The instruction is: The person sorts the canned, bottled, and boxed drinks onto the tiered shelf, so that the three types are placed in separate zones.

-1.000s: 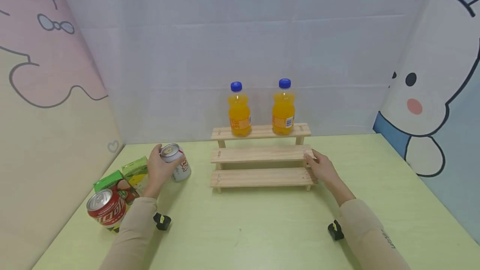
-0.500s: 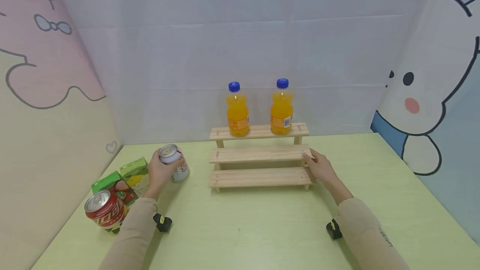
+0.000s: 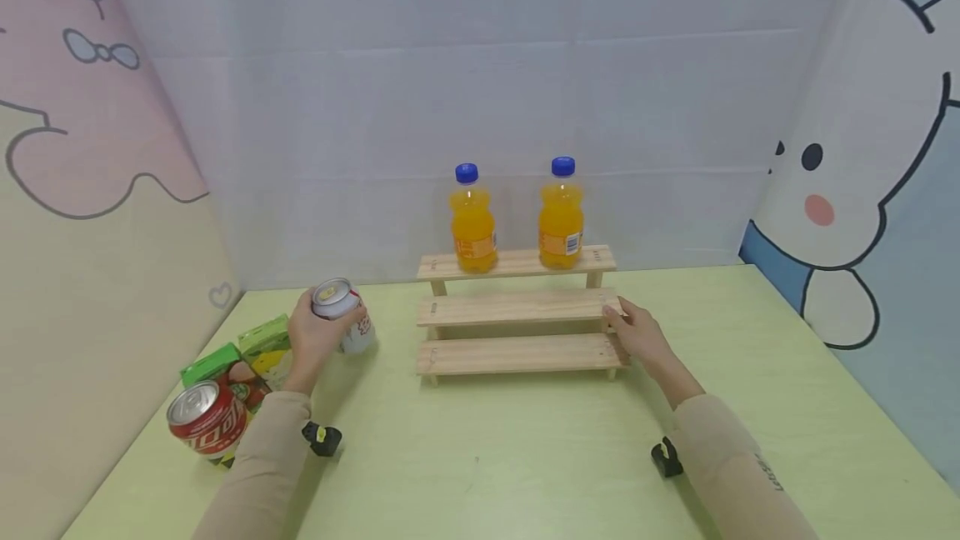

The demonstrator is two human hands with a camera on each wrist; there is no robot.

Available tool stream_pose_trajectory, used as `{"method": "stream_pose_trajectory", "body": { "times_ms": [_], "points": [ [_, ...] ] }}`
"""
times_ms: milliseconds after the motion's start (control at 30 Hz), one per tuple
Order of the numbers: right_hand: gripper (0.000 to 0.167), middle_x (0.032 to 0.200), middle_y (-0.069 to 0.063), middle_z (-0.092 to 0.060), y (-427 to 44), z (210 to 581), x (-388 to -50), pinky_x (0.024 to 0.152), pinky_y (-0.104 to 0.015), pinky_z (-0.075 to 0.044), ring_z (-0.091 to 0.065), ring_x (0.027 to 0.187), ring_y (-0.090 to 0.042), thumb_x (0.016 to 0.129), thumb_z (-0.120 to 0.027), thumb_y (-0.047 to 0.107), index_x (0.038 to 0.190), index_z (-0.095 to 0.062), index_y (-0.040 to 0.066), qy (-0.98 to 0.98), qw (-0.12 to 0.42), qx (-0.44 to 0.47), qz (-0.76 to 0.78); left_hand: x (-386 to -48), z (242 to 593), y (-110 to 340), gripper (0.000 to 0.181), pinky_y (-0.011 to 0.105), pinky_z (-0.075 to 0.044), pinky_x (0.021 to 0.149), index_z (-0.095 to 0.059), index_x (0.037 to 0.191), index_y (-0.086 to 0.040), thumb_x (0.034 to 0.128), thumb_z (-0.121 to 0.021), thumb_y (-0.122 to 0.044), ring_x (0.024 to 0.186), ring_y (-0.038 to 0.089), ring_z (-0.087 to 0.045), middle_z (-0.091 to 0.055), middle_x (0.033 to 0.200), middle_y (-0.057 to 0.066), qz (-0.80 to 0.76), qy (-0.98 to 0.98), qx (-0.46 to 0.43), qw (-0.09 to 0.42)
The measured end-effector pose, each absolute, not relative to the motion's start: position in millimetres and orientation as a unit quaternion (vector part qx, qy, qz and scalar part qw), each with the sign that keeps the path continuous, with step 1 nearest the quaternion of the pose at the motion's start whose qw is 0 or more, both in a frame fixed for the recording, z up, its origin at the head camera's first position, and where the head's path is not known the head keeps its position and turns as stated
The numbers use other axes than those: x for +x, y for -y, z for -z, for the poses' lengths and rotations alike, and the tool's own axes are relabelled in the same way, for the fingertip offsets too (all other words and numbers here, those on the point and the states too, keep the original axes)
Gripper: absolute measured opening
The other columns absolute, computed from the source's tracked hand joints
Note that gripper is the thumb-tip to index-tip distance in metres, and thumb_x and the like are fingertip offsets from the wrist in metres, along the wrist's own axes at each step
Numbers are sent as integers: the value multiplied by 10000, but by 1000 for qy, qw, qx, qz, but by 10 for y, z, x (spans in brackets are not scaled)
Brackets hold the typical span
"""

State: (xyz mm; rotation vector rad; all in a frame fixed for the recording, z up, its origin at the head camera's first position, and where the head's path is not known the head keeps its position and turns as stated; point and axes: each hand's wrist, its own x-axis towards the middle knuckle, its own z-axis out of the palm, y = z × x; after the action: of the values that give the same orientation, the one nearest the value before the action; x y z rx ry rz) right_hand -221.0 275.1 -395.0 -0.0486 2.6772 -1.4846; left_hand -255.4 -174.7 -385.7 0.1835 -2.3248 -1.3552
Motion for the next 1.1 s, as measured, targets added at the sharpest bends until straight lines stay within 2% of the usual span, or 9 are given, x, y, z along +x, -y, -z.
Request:
{"method": "stream_pose_trajectory", "body": {
  "times_ms": [133,400,800,1000,1100],
  "points": [
    [635,1287,-363,-378,-2758,3948,-2204,609,-270,-429,-477,930,-301,987,-301,378,1420,-135,-55,-872,37,-16,488,-2539,3806,1737,680,482,-459,833,-470,1217,-2,671,-790,-252,993,334,-555,-573,1109,192,491,839,60,227],
    [642,1326,-356,-334,-2737,3944,-2200,777,-360,-439,-398,1159,-420,985,-289,394,1424,-129,-47,-877,41,-15,479,-2486,3695,1704,643,478,-472,804,-497,1183,-13,668,-797,-255,958,319,-566,-589,1073,178,495,834,35,240],
    [638,1328,-360,-325,-2747,3951,-2206,795,-387,-455,-400,1159,-436,987,-284,390,1421,-133,-53,-878,41,-18,478,-2446,3550,1642,714,501,-479,796,-460,1251,3,677,-793,-262,990,332,-562,-574,1117,186,498,834,11,239],
    [630,1323,-360,-333,-2737,3948,-2206,859,-463,-435,-370,1188,-461,989,-289,379,1419,-140,-57,-877,40,-18,479,-2417,3481,1605,694,492,-487,791,-471,1233,-2,676,-794,-259,985,321,-569,-578,1110,177,503,831,2,239],
    [628,1317,-360,-343,-2734,3947,-2206,836,-435,-445,-399,1164,-442,988,-292,380,1418,-148,-56,-877,37,-17,479,-2400,3447,1577,698,487,-488,793,-467,1237,-1,673,-795,-250,987,321,-570,-577,1110,180,507,829,-2,234]
  ]
}}
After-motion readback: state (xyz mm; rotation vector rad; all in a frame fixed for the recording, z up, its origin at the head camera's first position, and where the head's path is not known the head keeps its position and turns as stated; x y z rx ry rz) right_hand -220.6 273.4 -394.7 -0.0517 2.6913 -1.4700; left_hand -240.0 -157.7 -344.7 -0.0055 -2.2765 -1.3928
